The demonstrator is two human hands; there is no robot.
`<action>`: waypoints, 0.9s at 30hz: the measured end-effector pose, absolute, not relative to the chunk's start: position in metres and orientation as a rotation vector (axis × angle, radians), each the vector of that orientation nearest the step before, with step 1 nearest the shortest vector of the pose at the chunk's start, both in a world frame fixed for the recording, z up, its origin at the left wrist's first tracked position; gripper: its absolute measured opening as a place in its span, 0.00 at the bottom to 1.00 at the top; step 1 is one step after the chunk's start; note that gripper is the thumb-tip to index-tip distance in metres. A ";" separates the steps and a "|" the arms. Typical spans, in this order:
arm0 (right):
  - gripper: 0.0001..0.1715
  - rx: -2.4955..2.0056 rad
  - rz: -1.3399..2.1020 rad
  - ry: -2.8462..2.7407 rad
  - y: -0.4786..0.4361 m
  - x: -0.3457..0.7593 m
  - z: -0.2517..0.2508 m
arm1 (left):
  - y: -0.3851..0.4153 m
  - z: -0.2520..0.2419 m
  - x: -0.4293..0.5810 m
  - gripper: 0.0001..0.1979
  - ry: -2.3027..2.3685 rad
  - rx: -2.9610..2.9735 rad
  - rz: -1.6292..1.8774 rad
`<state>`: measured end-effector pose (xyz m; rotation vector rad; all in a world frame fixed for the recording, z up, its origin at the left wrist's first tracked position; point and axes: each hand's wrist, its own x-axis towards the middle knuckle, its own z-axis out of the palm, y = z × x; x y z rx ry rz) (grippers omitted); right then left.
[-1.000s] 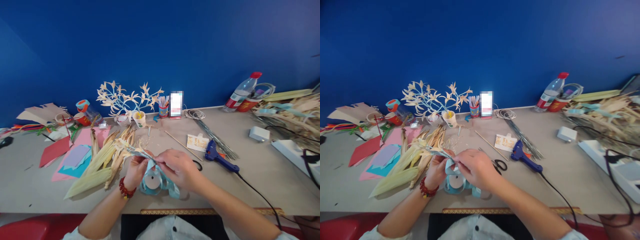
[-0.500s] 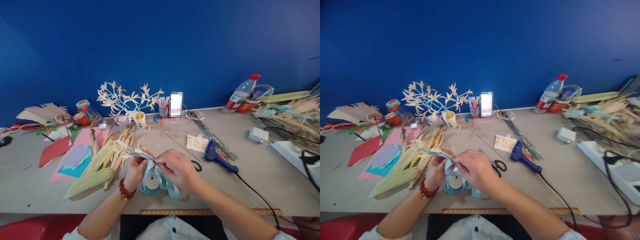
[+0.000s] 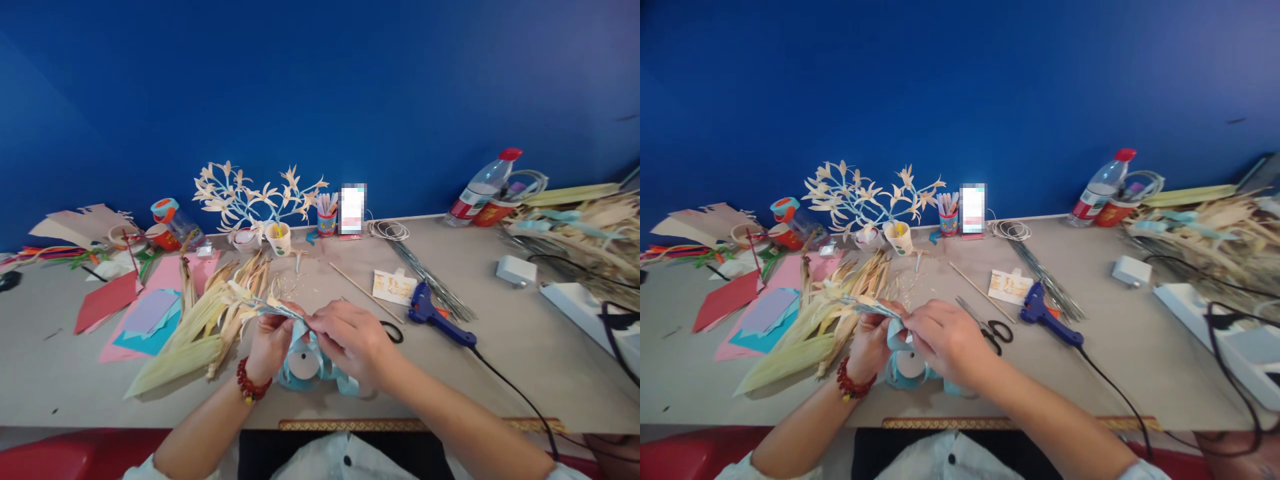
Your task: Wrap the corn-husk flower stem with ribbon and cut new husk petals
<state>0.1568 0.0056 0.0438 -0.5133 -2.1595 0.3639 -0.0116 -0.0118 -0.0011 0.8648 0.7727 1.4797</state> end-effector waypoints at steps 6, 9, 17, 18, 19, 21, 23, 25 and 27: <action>0.11 -0.481 0.444 -2.150 0.007 0.158 0.045 | -0.013 -0.002 -0.012 0.12 0.791 0.851 1.491; 0.11 -0.479 0.478 -2.149 0.007 0.159 0.045 | -0.015 -0.005 -0.014 0.13 0.827 0.862 1.445; 0.09 -0.487 0.518 -2.134 0.005 0.159 0.045 | -0.018 -0.007 -0.020 0.15 0.816 0.903 1.369; 0.09 -0.496 0.514 -2.134 0.005 0.158 0.045 | -0.018 -0.006 -0.021 0.15 0.810 0.907 1.364; 0.08 -0.506 0.513 -2.134 0.005 0.158 0.045 | -0.018 -0.006 -0.021 0.15 0.799 0.910 1.362; 0.09 -0.526 0.511 -2.134 0.005 0.158 0.045 | -0.017 -0.006 -0.021 0.14 0.778 0.910 1.356; 0.10 -0.547 0.506 -2.141 0.005 0.158 0.045 | -0.017 -0.007 -0.022 0.15 0.768 0.901 1.346; 0.11 -0.580 0.505 -2.166 0.004 0.159 0.047 | -0.017 -0.007 -0.022 0.14 0.763 0.900 1.351; 0.14 -0.658 0.500 -2.186 0.002 0.163 0.051 | -0.016 -0.007 -0.023 0.12 0.752 0.904 1.379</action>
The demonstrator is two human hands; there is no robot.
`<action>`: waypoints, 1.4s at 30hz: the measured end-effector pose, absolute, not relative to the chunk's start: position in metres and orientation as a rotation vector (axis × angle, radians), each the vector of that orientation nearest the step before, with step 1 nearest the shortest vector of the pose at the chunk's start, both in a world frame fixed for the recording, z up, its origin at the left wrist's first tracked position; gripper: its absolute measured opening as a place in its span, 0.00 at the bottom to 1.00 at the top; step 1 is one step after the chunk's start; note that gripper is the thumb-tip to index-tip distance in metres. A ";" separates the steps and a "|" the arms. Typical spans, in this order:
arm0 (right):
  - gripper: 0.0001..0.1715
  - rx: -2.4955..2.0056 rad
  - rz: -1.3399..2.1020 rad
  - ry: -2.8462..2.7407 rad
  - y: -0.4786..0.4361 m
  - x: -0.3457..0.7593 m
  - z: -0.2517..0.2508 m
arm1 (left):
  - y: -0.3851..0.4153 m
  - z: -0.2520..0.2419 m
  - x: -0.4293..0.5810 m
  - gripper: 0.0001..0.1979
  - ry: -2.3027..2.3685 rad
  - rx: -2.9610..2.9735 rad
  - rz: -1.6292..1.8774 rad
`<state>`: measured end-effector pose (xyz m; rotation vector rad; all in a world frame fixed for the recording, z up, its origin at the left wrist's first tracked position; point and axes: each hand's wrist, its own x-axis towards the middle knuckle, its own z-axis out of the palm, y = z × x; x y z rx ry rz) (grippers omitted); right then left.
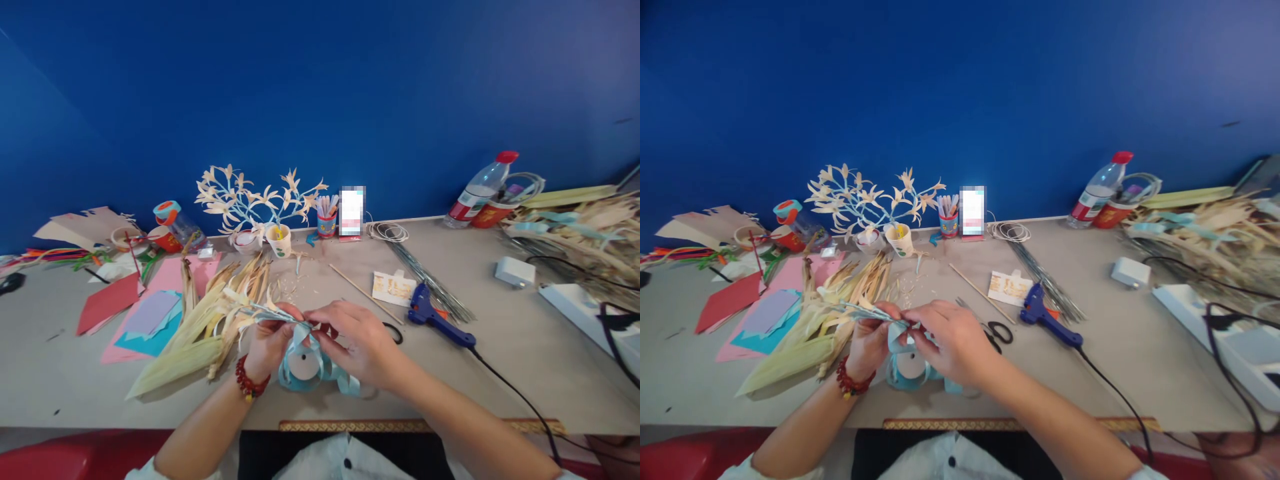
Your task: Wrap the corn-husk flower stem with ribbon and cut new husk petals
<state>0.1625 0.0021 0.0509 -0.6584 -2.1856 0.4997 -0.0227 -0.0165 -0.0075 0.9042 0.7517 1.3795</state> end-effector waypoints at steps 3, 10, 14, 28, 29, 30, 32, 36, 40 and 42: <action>0.20 -0.776 0.498 -2.186 -0.002 0.174 0.055 | -0.016 -0.007 -0.023 0.11 0.728 0.923 1.399; 0.12 -1.154 0.235 -2.049 -0.001 0.275 0.018 | -0.021 -0.007 -0.022 0.09 0.740 0.921 1.318; 0.14 -1.686 -0.039 -1.992 -0.001 0.350 -0.011 | -0.023 -0.009 -0.022 0.08 0.743 0.940 1.246; 0.17 -1.954 -0.124 -2.331 0.023 0.345 -0.027 | -0.021 -0.004 -0.018 0.10 0.840 0.990 1.263; 0.17 -1.951 -0.132 -2.336 0.024 0.346 -0.027 | -0.021 -0.004 -0.018 0.09 0.837 0.991 1.256; 0.17 -1.953 -0.136 -2.337 0.025 0.347 -0.026 | -0.021 -0.005 -0.018 0.09 0.831 0.992 1.251; 0.16 -1.967 -0.126 -2.320 0.027 0.352 -0.024 | -0.022 -0.005 -0.019 0.08 0.807 0.992 1.235; 0.15 -2.008 0.020 -2.212 0.028 0.366 -0.018 | -0.023 -0.006 -0.018 0.08 0.776 0.994 1.191; 0.16 -2.002 0.090 -2.167 0.031 0.375 -0.010 | -0.022 -0.006 -0.018 0.09 0.795 1.003 1.216; 0.15 -1.920 0.294 -2.009 0.033 0.376 -0.008 | -0.023 -0.005 -0.019 0.10 0.800 1.000 1.231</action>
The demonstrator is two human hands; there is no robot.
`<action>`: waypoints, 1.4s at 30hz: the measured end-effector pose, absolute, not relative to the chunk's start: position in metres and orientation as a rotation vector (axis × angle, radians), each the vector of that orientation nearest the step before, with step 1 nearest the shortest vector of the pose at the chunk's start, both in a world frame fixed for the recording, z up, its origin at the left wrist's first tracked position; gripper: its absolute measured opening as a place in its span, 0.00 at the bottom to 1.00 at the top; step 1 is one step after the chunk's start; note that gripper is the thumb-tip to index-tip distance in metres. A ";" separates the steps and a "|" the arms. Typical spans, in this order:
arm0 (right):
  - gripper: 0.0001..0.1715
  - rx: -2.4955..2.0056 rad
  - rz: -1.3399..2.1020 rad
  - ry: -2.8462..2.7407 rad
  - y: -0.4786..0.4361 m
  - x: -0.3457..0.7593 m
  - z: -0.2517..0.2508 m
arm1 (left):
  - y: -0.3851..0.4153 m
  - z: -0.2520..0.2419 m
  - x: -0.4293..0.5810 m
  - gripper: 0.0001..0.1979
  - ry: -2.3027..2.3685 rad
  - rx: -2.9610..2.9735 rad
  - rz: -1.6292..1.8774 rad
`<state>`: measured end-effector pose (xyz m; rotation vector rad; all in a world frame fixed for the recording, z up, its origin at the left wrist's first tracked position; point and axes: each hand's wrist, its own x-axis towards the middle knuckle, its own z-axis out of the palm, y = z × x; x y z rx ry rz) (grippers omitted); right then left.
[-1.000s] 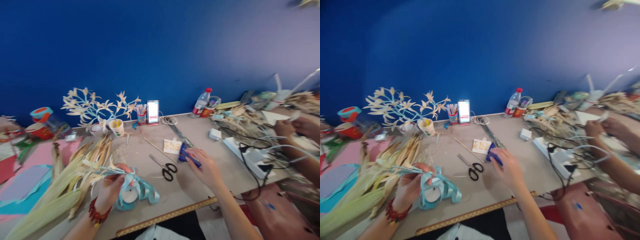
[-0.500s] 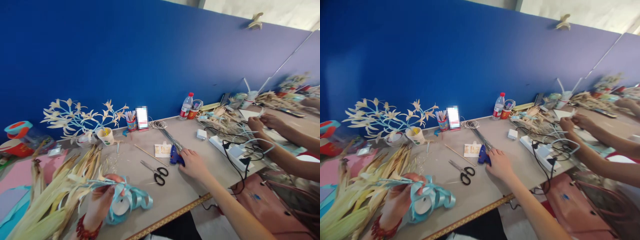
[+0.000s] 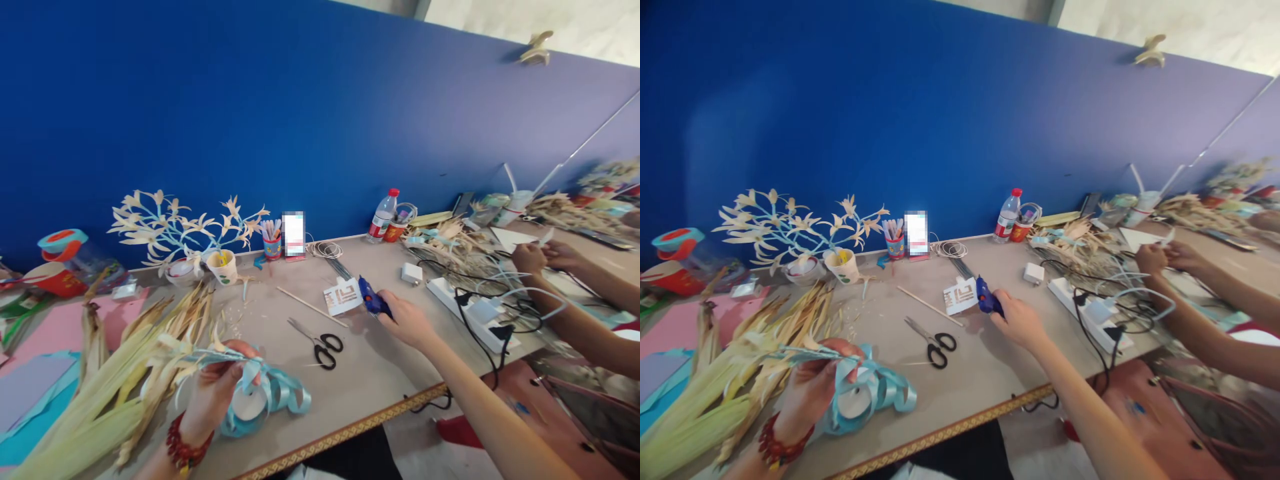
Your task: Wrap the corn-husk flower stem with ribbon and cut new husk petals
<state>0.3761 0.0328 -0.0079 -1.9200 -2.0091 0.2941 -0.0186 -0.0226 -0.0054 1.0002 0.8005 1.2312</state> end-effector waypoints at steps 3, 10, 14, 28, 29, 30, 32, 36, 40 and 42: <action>0.12 -1.679 0.782 -1.573 0.038 0.376 -0.008 | -0.024 -0.006 -0.019 0.09 0.797 0.989 1.248; 0.15 -1.414 1.139 -1.172 0.046 0.368 -0.011 | -0.022 -0.012 -0.018 0.11 0.761 0.969 1.242; 0.10 -1.348 1.192 -1.043 0.043 0.362 -0.009 | -0.023 -0.011 -0.018 0.11 0.767 0.950 1.225; 0.21 -1.751 0.871 -1.450 0.078 0.318 -0.028 | -0.025 -0.011 -0.020 0.11 0.791 0.989 1.205; 0.21 -1.797 0.793 -1.471 0.079 0.318 -0.030 | -0.025 -0.010 -0.020 0.11 0.788 0.986 1.203; 0.21 -1.839 0.723 -1.490 0.079 0.318 -0.031 | -0.026 -0.010 -0.019 0.11 0.782 0.983 1.204; 0.20 -1.911 0.619 -1.521 0.079 0.318 -0.033 | -0.026 -0.009 -0.019 0.11 0.767 0.983 1.215; 0.22 -1.995 0.526 -1.548 0.081 0.319 -0.037 | -0.025 -0.009 -0.018 0.10 0.730 0.979 1.231; 0.20 -1.960 0.576 -1.538 0.085 0.320 -0.042 | -0.025 -0.008 -0.018 0.10 0.707 0.977 1.230; 0.18 -1.913 0.621 -1.510 0.087 0.320 -0.043 | -0.026 -0.007 -0.017 0.11 0.724 0.974 1.233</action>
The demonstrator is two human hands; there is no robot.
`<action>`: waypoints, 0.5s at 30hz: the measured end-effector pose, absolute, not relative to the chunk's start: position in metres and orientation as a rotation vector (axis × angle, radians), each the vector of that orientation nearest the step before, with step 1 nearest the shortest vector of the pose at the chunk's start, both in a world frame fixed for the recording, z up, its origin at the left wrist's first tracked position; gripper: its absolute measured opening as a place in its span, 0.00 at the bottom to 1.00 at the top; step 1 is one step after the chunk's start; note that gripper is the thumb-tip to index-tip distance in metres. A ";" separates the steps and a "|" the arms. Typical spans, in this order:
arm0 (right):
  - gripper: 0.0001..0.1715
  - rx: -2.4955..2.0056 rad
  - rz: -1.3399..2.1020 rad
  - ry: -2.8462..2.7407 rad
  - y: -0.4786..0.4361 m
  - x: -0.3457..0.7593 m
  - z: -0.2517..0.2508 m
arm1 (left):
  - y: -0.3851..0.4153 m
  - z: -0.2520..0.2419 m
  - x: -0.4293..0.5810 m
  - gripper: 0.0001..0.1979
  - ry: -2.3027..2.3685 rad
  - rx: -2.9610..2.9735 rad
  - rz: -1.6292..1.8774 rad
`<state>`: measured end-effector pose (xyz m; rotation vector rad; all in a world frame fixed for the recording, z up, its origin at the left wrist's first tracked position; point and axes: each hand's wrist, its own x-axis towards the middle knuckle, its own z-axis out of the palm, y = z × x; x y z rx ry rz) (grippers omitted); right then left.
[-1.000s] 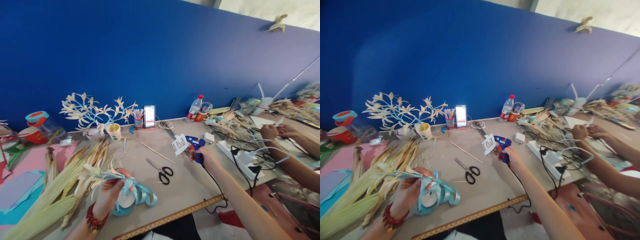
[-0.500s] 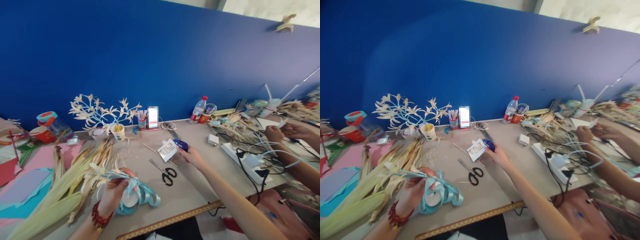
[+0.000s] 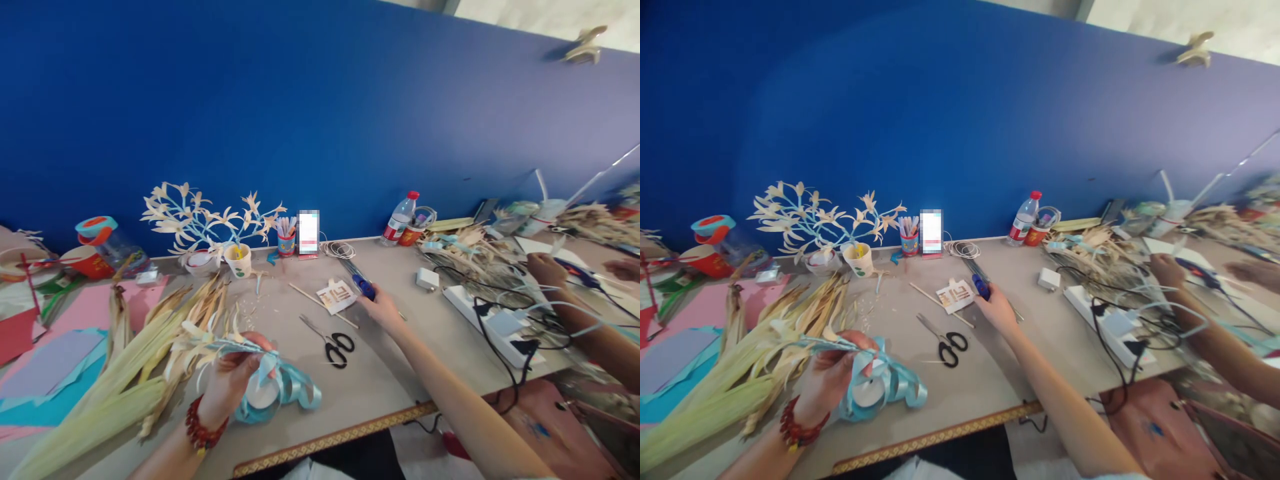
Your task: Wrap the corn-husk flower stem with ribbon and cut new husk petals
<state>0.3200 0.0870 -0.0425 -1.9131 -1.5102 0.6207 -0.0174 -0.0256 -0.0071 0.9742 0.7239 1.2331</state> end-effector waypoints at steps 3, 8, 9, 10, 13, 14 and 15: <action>0.20 -1.809 0.679 -1.455 0.086 0.318 -0.037 | -0.026 -0.007 -0.017 0.11 0.732 0.968 1.246; 0.27 -1.561 0.819 -1.423 0.062 0.304 -0.007 | -0.026 -0.009 -0.018 0.11 0.728 0.954 1.234; 0.27 -1.500 0.879 -1.441 0.053 0.301 0.001 | -0.026 -0.009 -0.018 0.12 0.748 0.950 1.226; 0.25 -1.392 0.999 -1.463 0.043 0.296 0.009 | -0.025 -0.010 -0.018 0.13 0.776 0.951 1.218; 0.19 -1.233 1.308 -1.560 0.012 0.281 0.031 | -0.026 -0.010 -0.019 0.14 0.817 0.959 1.216; 0.18 -1.187 1.324 -1.610 0.003 0.275 0.037 | -0.026 -0.010 -0.019 0.14 0.819 0.964 1.223; 0.16 -1.121 1.285 -1.691 -0.005 0.269 0.043 | -0.027 -0.010 -0.019 0.14 0.823 0.968 1.228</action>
